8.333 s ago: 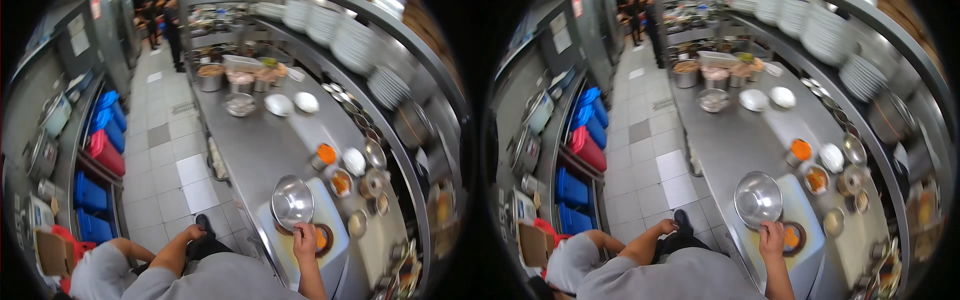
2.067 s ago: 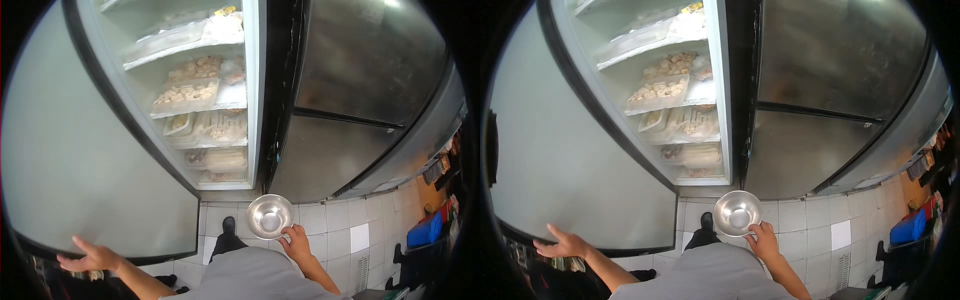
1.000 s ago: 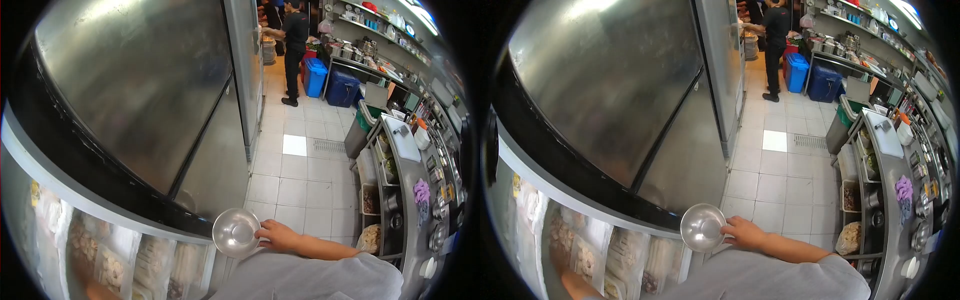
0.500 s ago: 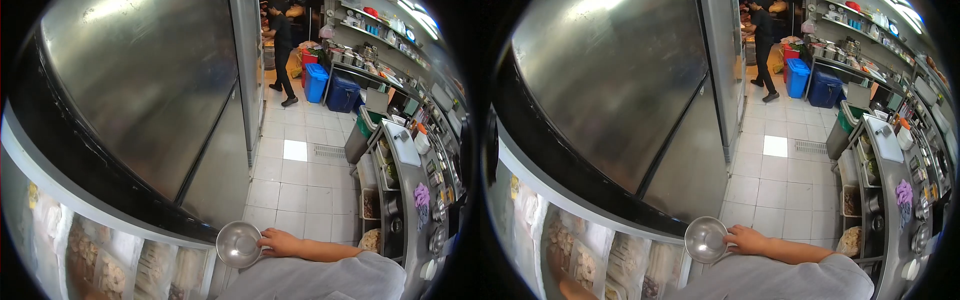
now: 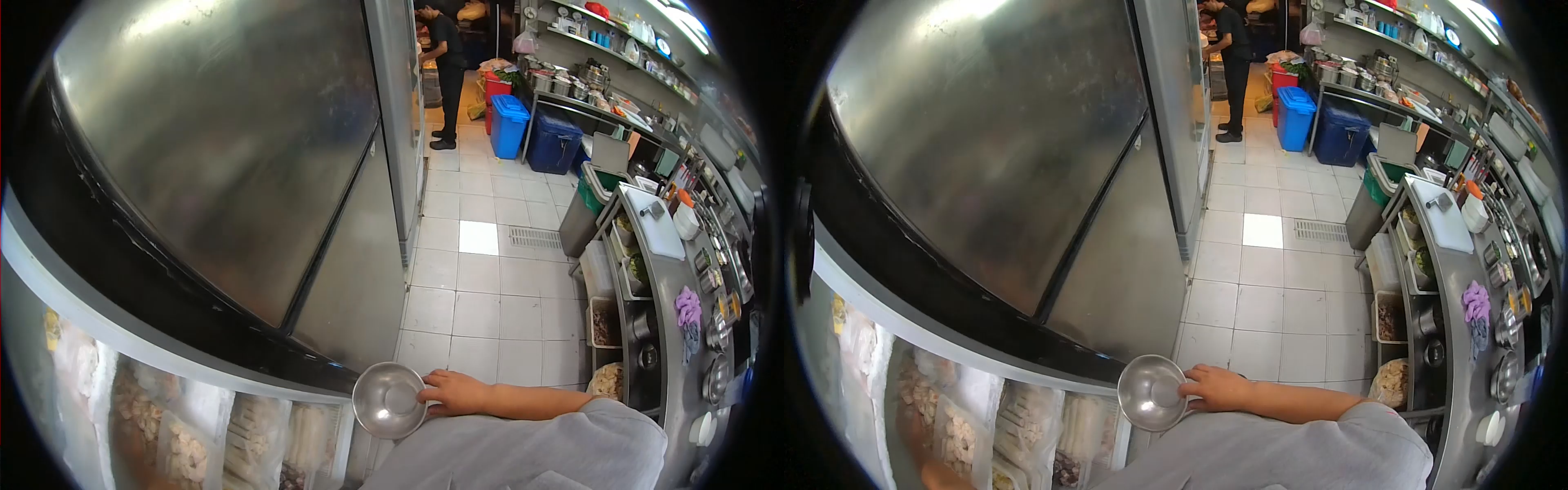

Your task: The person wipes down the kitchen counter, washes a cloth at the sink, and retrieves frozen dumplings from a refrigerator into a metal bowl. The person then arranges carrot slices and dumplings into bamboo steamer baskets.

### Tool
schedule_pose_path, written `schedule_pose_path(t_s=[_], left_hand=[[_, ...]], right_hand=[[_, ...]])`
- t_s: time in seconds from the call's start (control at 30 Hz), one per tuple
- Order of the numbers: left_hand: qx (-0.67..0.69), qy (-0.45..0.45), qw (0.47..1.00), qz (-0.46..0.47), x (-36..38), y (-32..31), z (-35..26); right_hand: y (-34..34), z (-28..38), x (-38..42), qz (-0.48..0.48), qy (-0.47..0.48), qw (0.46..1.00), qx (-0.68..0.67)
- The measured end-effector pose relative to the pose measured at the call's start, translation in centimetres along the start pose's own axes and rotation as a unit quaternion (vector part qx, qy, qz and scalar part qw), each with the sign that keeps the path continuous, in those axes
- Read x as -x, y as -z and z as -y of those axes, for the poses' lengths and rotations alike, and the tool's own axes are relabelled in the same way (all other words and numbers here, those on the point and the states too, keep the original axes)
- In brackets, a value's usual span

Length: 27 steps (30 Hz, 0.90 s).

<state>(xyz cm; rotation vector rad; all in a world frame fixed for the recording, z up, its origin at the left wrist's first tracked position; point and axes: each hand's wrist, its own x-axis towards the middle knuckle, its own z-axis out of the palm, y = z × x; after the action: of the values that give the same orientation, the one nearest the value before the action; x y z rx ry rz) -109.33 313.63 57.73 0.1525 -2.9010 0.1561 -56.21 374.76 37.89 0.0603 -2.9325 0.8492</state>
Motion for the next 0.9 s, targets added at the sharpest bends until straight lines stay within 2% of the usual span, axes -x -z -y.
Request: schedule_pose_path(t_s=[0.2, 0.3, 0.47, 0.5, 0.57, 0.6, 0.67, 0.7, 0.77, 0.8, 0.87, 0.9], left_hand=[[0.014, 0.001, 1.0, -0.01, -1.0, -1.7, -0.5], [0.015, 0.0, 1.0, -0.021, -1.4, -1.6, -0.3], [0.039, -0.003, 0.998, -0.041, -2.0, -1.9, 0.4], [0.044, -0.003, 0.998, -0.048, -2.2, -2.1, 0.7], [0.062, 0.001, 0.996, -0.059, -2.1, -2.1, 1.4], [0.069, 0.009, 0.996, -0.062, -1.8, -2.1, 1.8], [0.117, 0.029, 0.989, -0.081, -1.9, -1.6, 2.3], [0.146, 0.048, 0.984, -0.094, -1.5, -1.6, 3.4], [0.272, 0.077, 0.952, -0.117, -1.1, -1.3, 5.1], [0.374, 0.093, 0.915, -0.117, -0.8, -0.9, 5.6], [0.599, 0.145, 0.785, -0.056, 1.4, 1.3, 5.7], [0.669, 0.153, 0.727, -0.02, 2.9, 2.5, 5.2]], right_hand=[[0.7, 0.3, 0.5, 0.02, -0.033, 0.999, 0.011], [-0.4, 1.0, -0.6, 0.051, -0.043, 0.997, -0.039], [-0.5, 1.4, -2.4, 0.012, 0.042, 0.999, -0.019], [0.0, 1.5, -3.0, 0.04, 0.073, 0.996, -0.021], [0.3, 2.3, -4.0, 0.037, 0.077, 0.996, -0.028], [0.2, 2.8, -4.4, 0.068, 0.115, 0.99, -0.039], [0.7, 3.2, -5.1, 0.031, 0.094, 0.994, -0.037], [1.2, 3.6, -5.6, 0.054, 0.127, 0.989, -0.048], [2.0, 4.4, -5.9, 0.013, 0.142, 0.988, -0.064], [2.4, 4.7, -6.0, 0.015, 0.155, 0.985, -0.075], [3.4, 5.3, -6.5, 0.045, 0.168, 0.981, -0.09], [4.0, 5.6, -6.7, 0.061, 0.168, 0.979, -0.098]])
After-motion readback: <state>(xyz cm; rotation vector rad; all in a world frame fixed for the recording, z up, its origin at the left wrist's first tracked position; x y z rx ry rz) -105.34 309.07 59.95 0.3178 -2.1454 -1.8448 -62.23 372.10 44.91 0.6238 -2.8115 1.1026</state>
